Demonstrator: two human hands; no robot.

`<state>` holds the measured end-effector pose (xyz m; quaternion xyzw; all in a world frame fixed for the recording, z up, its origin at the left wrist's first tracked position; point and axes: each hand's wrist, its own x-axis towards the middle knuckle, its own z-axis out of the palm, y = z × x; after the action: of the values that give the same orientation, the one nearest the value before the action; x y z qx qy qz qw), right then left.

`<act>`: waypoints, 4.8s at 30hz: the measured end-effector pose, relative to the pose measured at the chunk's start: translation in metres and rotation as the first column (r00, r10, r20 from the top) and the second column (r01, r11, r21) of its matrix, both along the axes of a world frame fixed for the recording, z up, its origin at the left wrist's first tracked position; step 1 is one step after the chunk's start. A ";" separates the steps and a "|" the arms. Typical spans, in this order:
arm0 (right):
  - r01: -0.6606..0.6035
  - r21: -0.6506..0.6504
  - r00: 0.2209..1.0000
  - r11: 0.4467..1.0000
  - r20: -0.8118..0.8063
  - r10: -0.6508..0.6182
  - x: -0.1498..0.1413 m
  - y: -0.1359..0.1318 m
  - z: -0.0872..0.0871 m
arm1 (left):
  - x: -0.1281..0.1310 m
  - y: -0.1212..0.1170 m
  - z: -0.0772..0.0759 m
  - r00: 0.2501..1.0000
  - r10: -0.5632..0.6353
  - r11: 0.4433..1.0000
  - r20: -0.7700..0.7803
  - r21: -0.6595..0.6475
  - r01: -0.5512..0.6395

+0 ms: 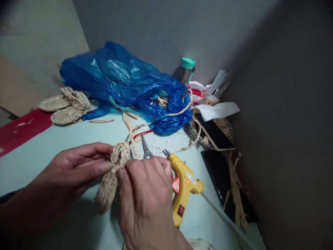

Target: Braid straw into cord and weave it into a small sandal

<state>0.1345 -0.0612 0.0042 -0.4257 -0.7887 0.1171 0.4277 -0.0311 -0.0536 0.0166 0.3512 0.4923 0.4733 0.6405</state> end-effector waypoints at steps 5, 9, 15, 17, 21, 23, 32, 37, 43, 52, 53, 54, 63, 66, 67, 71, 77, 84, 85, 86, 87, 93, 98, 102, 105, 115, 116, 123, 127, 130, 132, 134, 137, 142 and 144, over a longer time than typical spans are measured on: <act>0.001 -0.098 0.999 0.995 -0.053 -0.006 -0.002 0.000 0.004 | 0.002 -0.001 -0.003 0.999 -0.043 0.998 0.021 0.038 0.042; -0.004 -0.147 0.998 0.989 -0.066 -0.005 -0.002 0.000 0.001 | 0.000 0.001 -0.006 0.992 -0.095 0.995 -0.079 0.010 0.096; 0.014 -0.159 0.998 0.987 -0.061 -0.024 0.000 0.001 -0.003 | 0.000 0.000 -0.007 0.955 -0.293 0.951 -0.051 -0.115 0.286; 0.009 -0.146 0.999 0.989 -0.045 -0.015 0.001 0.002 -0.003 | 0.001 -0.001 -0.007 0.954 -0.301 0.948 0.010 -0.101 0.301; -0.036 -0.099 0.998 0.994 0.038 0.040 0.004 0.001 -0.001 | 0.002 -0.003 -0.007 0.964 -0.266 0.957 0.029 -0.111 0.267; -0.060 -0.075 0.994 0.995 0.091 0.067 0.006 0.000 0.000 | 0.002 -0.003 -0.007 0.968 -0.249 0.960 0.021 -0.126 0.249; -0.088 -0.015 0.940 0.996 0.330 0.088 0.013 0.003 -0.006 | 0.003 -0.001 -0.005 0.977 -0.214 0.968 -0.024 -0.142 0.208; -0.120 0.010 0.940 0.993 0.322 0.110 0.013 0.004 -0.006 | 0.001 0.000 -0.006 0.977 -0.209 0.966 -0.039 -0.165 0.200; -0.136 0.026 0.942 0.990 0.312 0.121 0.008 0.002 -0.009 | 0.003 0.002 -0.005 0.991 -0.136 0.974 -0.012 -0.184 0.132; -0.211 -0.060 0.901 0.976 0.375 0.218 0.012 0.002 -0.005 | 0.002 0.003 0.000 0.990 -0.144 0.980 -0.012 -0.143 0.141; -0.219 -0.068 0.897 0.973 0.378 0.228 0.012 0.003 -0.004 | 0.002 0.002 0.000 0.989 -0.148 0.981 -0.019 -0.129 0.145; -0.226 -0.073 0.894 0.971 0.379 0.237 0.013 0.004 -0.004 | 0.001 0.002 -0.001 0.987 -0.156 0.981 -0.025 -0.117 0.153; -0.213 -0.021 0.916 0.977 0.344 0.207 0.014 0.003 -0.001 | -0.008 0.005 -0.007 0.952 -0.291 0.957 -0.096 -0.040 0.288; -0.199 -0.022 0.930 0.980 0.310 0.196 0.015 0.003 -0.001 | -0.012 0.006 0.000 0.940 -0.195 0.967 -0.281 0.103 0.232; -0.196 -0.021 0.935 0.980 0.296 0.193 0.015 0.003 0.000 | -0.014 0.006 0.004 0.923 -0.131 0.951 -0.361 0.216 0.220; -0.182 -0.010 0.953 0.983 0.245 0.178 0.019 0.004 0.006 | -0.025 0.009 0.013 0.766 0.114 0.680 -0.633 0.612 0.404; -0.174 -0.046 0.957 0.984 0.229 0.180 0.020 0.003 0.013 | -0.027 0.011 0.007 0.594 0.289 0.456 -0.751 0.653 0.605; -0.186 -0.026 0.960 0.982 0.209 0.187 0.020 0.001 0.009 | -0.021 0.008 0.006 0.557 0.332 0.438 -0.762 0.647 0.625; -0.189 -0.032 0.958 0.981 0.212 0.192 0.021 0.000 0.009 | -0.021 0.008 0.006 0.567 0.317 0.438 -0.760 0.648 0.624; -0.191 -0.042 0.957 0.981 0.213 0.196 0.021 0.000 0.009 | -0.021 0.008 0.005 0.577 0.304 0.440 -0.758 0.649 0.621; -0.193 -0.052 0.956 0.980 0.213 0.199 0.021 -0.001 0.008 | -0.021 0.009 0.004 0.587 0.288 0.446 -0.757 0.648 0.617; -0.228 -0.101 0.952 0.968 0.184 0.243 0.020 0.000 0.008 | -0.020 0.009 -0.006 0.643 0.151 0.546 -0.751 0.606 0.579; -0.230 -0.139 0.950 0.963 0.184 0.254 0.020 -0.002 0.007 | -0.017 0.008 -0.009 0.679 0.113 0.566 -0.726 0.609 0.556; -0.226 -0.081 0.958 0.971 0.165 0.236 0.019 -0.001 0.006 | -0.016 0.007 -0.008 0.699 0.117 0.601 -0.706 0.610 0.516; -0.169 -0.024 0.968 0.985 0.185 0.170 0.017 0.000 0.004 | -0.017 0.006 -0.005 0.759 0.147 0.621 -0.635 0.656 0.429; 0.032 0.208 0.987 0.978 0.150 -0.064 0.011 -0.002 -0.004 | 0.010 0.004 0.003 0.980 -0.201 0.958 -0.013 0.209 0.199; 0.033 0.238 0.985 0.971 0.154 -0.072 0.010 -0.002 -0.005 | 0.013 0.002 0.003 0.983 -0.183 0.961 0.033 0.217 0.172; -0.024 0.335 0.984 0.942 0.175 -0.037 0.012 -0.001 -0.001 | 0.016 0.002 0.010 0.991 -0.125 0.943 -0.047 0.304 0.133; 0.036 0.402 0.984 0.915 0.147 -0.104 0.014 0.002 -0.001 | 0.015 0.005 0.017 0.970 -0.114 0.924 -0.214 0.336 0.182; 0.023 0.399 0.960 0.916 0.246 -0.132 0.016 0.002 -0.003 | 0.019 0.005 0.016 0.976 -0.105 0.929 -0.190 0.332 0.164; 0.022 0.369 0.952 0.929 0.275 -0.132 0.017 0.001 -0.005 | 0.022 0.005 0.013 0.986 -0.085 0.941 -0.144 0.313 0.127; 0.028 0.343 0.954 0.939 0.270 -0.127 0.017 0.000 -0.006 | 0.025 0.006 0.009 0.995 -0.068 0.954 -0.075 0.288 0.087; 0.005 0.320 0.957 0.947 0.275 -0.098 0.016 0.000 -0.006 | 0.025 0.008 0.002 0.992 -0.110 0.967 0.062 0.238 0.092; -0.055 0.282 0.941 0.958 0.336 -0.045 0.017 0.005 -0.004 | 0.018 0.012 -0.008 0.973 -0.189 0.970 0.133 0.177 0.164; -0.074 0.270 0.932 0.960 0.361 -0.030 0.018 0.006 -0.006 | 0.014 0.014 -0.011 0.971 -0.210 0.968 0.118 0.166 0.189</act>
<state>0.1524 -0.0548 -0.0015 -0.3664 -0.8672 -0.0707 0.3297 -0.0169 -0.0398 0.0051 0.4148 0.3721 0.4654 0.6877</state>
